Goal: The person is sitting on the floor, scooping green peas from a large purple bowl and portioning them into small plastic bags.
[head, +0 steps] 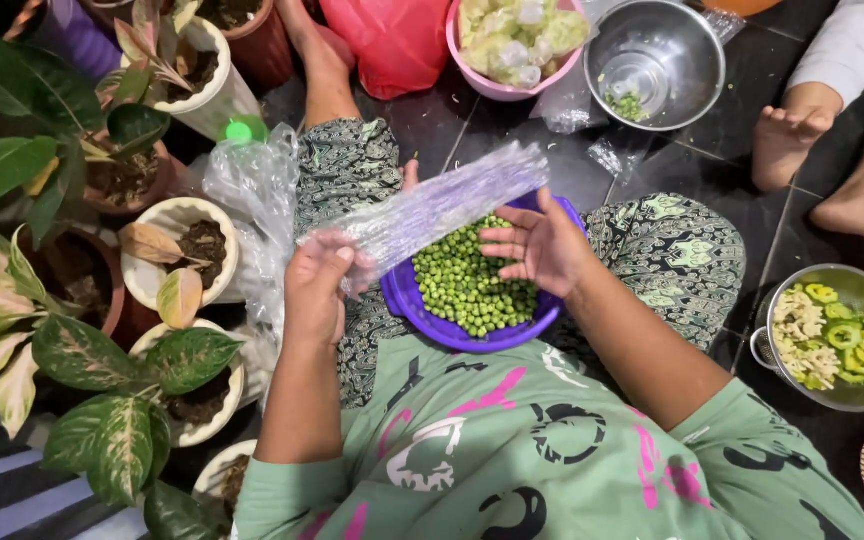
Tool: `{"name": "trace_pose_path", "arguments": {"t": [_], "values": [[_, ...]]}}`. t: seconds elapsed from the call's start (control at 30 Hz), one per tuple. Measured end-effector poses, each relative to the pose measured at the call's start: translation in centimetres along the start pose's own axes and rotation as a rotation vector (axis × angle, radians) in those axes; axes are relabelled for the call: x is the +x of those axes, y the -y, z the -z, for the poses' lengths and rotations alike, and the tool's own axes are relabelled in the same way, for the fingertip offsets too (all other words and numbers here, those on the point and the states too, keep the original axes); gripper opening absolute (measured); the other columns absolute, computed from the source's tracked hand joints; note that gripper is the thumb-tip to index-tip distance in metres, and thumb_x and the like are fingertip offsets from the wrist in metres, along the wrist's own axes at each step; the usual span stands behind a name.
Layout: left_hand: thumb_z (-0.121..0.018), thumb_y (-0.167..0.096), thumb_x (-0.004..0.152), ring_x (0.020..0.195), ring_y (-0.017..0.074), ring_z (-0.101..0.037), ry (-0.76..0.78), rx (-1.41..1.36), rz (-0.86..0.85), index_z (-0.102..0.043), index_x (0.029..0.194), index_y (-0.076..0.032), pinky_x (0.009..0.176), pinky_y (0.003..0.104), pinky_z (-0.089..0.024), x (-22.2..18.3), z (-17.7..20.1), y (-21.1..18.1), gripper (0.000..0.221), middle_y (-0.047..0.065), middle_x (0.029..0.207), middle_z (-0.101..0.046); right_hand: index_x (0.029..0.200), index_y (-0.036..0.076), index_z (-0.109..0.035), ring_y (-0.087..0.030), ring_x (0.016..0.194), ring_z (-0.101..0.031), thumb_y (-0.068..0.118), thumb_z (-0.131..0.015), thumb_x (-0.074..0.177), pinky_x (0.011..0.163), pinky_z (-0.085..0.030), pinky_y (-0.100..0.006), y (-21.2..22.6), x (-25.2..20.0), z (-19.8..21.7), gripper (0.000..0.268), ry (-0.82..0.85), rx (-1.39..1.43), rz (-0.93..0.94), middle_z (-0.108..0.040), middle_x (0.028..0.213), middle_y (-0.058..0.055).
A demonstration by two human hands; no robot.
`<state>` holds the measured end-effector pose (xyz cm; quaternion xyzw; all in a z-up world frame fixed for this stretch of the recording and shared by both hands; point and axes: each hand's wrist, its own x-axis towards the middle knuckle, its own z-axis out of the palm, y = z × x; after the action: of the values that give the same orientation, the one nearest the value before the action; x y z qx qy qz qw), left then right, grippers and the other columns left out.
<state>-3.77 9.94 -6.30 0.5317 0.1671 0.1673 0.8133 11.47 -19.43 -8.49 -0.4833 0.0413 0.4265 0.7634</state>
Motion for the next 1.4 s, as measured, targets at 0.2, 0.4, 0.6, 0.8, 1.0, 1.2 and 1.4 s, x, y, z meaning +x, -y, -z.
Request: {"name": "trace_pose_path", "arguments": {"t": [0.2,0.4,0.6,0.8,1.0,1.2,1.4], "values": [[-0.063,-0.003,0.095,0.075,0.0167,-0.074,0.056,0.110,-0.071,-0.065,0.102,-0.005,0.057,0.024,-0.060,-0.1,-0.8,-1.7,0.007,0.012,0.082,-0.073,0.098,0.007,-0.069,-0.024,0.063,-0.067,0.082,-0.046,0.087,0.050,-0.058,-0.035,1.6,0.6,1.0,0.079,0.171,0.368,0.109,-0.070,0.076,-0.013],[-0.061,-0.002,0.096,0.073,0.0092,-0.066,-0.049,0.172,-0.157,-0.063,0.108,-0.007,0.060,0.022,-0.057,-0.5,-2.4,-2.9,0.013,0.004,0.086,-0.069,0.081,0.013,-0.059,-0.017,0.051,-0.053,0.021,-0.068,0.093,0.047,-0.051,-0.033,1.9,-0.4,-0.2,0.017,0.021,0.192,0.209,-0.055,0.066,-0.004],[-0.076,0.001,0.085,0.101,0.0186,-0.052,-0.411,0.530,-0.604,-0.042,0.139,-0.013,0.080,0.028,-0.045,-0.7,-4.3,-5.0,0.065,0.009,0.125,-0.055,0.089,0.000,-0.060,-0.029,0.061,-0.072,-0.003,-0.075,0.085,0.056,-0.064,-0.042,2.6,-3.6,-5.1,0.015,-0.260,-0.169,0.828,-0.066,0.071,-0.020],[-0.087,-0.023,0.077,0.064,0.0175,-0.058,0.168,0.277,-0.452,-0.057,0.126,0.000,0.056,0.029,-0.054,-5.2,-11.1,-3.1,0.062,0.011,0.083,-0.063,0.088,0.003,-0.075,-0.027,0.075,-0.069,0.002,-0.076,0.090,0.073,-0.057,-0.036,1.9,-5.6,-7.9,0.003,-0.045,-0.801,1.185,-0.072,0.087,-0.015],[-0.076,0.002,0.072,0.060,0.0173,-0.064,0.099,0.395,-0.301,-0.062,0.114,-0.003,0.049,0.027,-0.055,-4.6,-11.1,2.3,0.045,0.010,0.080,-0.064,0.096,0.009,-0.076,-0.029,0.081,-0.072,0.013,-0.071,0.089,0.073,-0.059,-0.040,-1.7,-4.4,-5.8,0.010,-0.011,-1.085,1.176,-0.073,0.098,-0.008],[-0.063,0.007,0.073,0.061,0.0175,-0.062,0.076,0.356,-0.269,-0.065,0.089,-0.003,0.046,0.028,-0.056,-4.3,-10.6,2.2,0.019,0.010,0.076,-0.060,0.108,0.004,-0.075,-0.031,0.084,-0.070,0.028,-0.080,0.078,0.070,-0.057,-0.038,-1.2,-5.8,-7.4,0.038,0.117,-0.931,1.045,-0.071,0.106,-0.017],[-0.074,0.003,0.073,0.065,0.0169,-0.058,0.050,0.339,-0.316,-0.058,0.082,-0.002,0.048,0.029,-0.056,-3.4,-9.3,4.7,0.018,0.010,0.076,-0.056,0.093,0.003,-0.075,-0.028,0.068,-0.066,0.011,-0.073,0.091,0.057,-0.054,-0.032,-1.9,-5.2,-7.8,0.009,0.024,-0.912,1.035,-0.072,0.091,-0.014]]}}
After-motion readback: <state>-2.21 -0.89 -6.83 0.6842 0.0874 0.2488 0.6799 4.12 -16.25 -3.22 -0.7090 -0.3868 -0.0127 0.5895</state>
